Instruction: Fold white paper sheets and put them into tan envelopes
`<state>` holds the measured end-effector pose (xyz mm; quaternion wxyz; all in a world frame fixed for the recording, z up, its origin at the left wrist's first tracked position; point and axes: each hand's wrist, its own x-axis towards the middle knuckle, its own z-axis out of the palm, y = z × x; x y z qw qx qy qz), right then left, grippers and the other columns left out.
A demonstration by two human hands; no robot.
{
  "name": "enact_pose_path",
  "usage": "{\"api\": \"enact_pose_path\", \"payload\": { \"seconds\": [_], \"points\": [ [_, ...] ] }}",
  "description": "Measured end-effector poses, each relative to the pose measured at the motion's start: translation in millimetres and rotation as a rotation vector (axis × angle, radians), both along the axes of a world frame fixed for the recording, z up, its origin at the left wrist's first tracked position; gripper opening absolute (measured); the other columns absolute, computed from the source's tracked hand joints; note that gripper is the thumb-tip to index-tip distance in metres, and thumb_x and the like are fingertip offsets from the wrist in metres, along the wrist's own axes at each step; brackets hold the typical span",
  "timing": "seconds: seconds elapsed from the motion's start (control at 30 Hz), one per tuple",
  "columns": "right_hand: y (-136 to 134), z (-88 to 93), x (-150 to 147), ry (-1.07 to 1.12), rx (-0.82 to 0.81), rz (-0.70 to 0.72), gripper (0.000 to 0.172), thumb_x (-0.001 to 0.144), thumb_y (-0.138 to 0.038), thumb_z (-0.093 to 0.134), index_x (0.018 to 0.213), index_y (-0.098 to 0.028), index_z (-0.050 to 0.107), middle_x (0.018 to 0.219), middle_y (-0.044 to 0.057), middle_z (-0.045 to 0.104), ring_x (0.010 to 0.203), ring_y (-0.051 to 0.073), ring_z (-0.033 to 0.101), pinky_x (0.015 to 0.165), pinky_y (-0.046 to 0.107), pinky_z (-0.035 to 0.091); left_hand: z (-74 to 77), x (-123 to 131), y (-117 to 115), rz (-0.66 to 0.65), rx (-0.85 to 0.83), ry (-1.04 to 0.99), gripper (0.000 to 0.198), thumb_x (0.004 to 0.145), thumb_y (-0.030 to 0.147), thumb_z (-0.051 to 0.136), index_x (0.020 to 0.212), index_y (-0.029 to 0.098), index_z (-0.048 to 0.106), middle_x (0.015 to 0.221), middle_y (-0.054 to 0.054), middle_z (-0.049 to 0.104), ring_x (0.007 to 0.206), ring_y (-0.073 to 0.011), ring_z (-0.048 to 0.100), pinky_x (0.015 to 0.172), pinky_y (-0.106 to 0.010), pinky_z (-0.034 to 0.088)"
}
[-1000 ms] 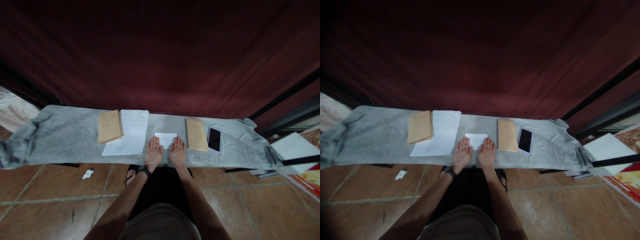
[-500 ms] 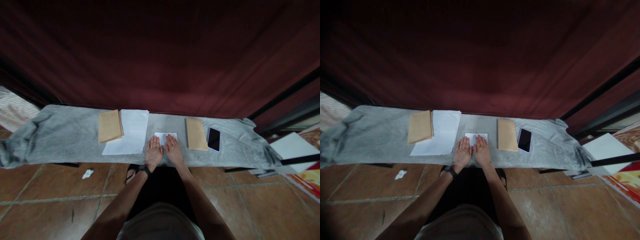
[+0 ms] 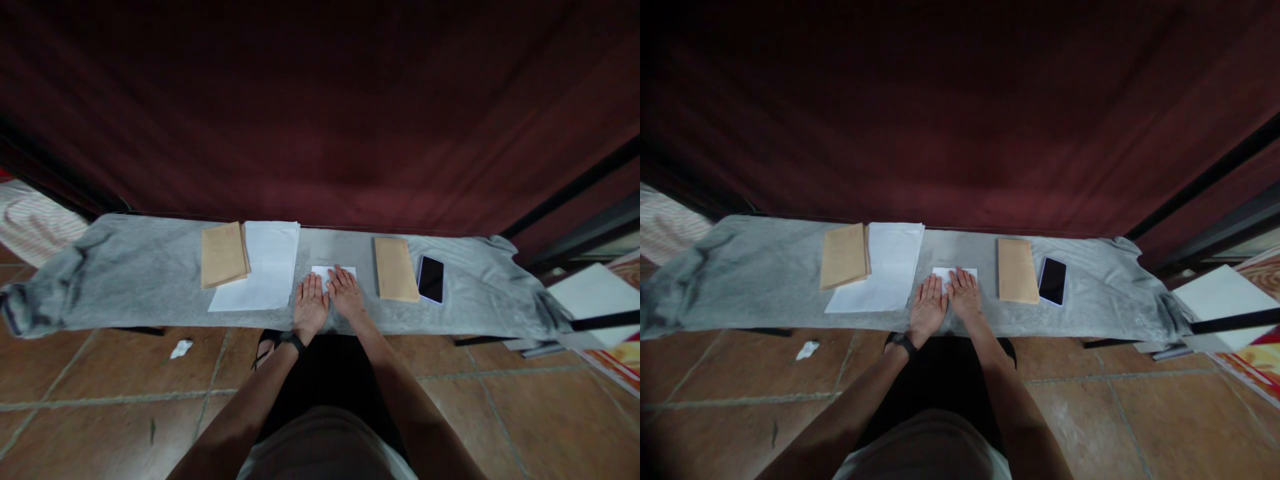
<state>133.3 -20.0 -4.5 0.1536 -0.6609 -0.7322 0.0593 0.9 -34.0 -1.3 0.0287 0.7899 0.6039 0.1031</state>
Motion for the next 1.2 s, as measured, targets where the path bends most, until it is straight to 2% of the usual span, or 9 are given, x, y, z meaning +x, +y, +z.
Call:
{"api": "enact_pose_path", "payload": {
  "seconds": [0.43,0.57,0.87,0.97,1.1,1.2],
  "points": [
    [0,-8.2,23,-0.067,0.035,-0.112,0.054,0.106,-0.039,0.032,0.155,-0.017,0.036,0.163,0.014,0.031,0.149,0.027,0.031,0.121,0.047,0.022,-4.8,-2,-1,0.002,0.031,-0.031,0.062,0.1,0.034,0.032,0.157,0.008,0.029,0.162,-0.015,0.031,0.153,-0.0269,0.023,0.124,-0.049,0.02],
    [-5,-9.9,27,-0.067,0.058,-0.143,0.056,0.107,-0.041,0.03,0.156,-0.014,0.034,0.161,0.015,0.034,0.149,0.027,0.031,0.12,0.047,0.022,-3.7,-1,0,0.0,0.025,-0.026,0.063,0.101,0.034,0.031,0.156,0.006,0.029,0.163,-0.016,0.029,0.153,-0.0273,0.022,0.125,-0.049,0.02],
    [-9,-9.0,30,-0.077,0.066,-0.164,0.057,0.106,-0.039,0.031,0.156,-0.012,0.034,0.161,0.015,0.035,0.148,0.027,0.033,0.12,0.048,0.022,-0.6,-1,0,0.018,0.039,-0.058,0.061,0.101,0.035,0.031,0.157,0.011,0.03,0.161,-0.014,0.033,0.153,-0.0272,0.022,0.125,-0.053,0.018],
    [-9,-8.5,30,-0.068,0.058,-0.167,0.056,0.106,-0.039,0.03,0.156,-0.013,0.034,0.161,0.014,0.035,0.148,0.028,0.033,0.12,0.049,0.023,4.8,9,1,-0.019,0.043,-0.079,0.059,0.102,0.034,0.028,0.156,0.01,0.03,0.162,-0.013,0.033,0.154,-0.0263,0.02,0.125,-0.051,0.017],
    [-10,-5.1,32,-0.088,0.003,-0.154,0.056,0.104,-0.033,0.031,0.156,-0.013,0.033,0.163,0.014,0.031,0.15,0.028,0.029,0.121,0.048,0.022,10.9,35,7,-0.171,-0.042,-0.11,0.059,0.104,0.036,0.021,0.155,0.007,0.032,0.162,-0.013,0.034,0.153,-0.0228,0.022,0.126,-0.042,0.021],
    [-12,-1.0,33,-0.122,-0.027,-0.122,0.057,0.102,-0.027,0.034,0.157,-0.013,0.031,0.164,0.013,0.027,0.151,0.027,0.026,0.122,0.047,0.02,10.9,52,15,-0.223,-0.085,-0.128,0.062,0.105,0.041,0.02,0.155,0.007,0.032,0.161,-0.014,0.035,0.152,-0.0231,0.024,0.126,-0.043,0.021]
  ]
}}
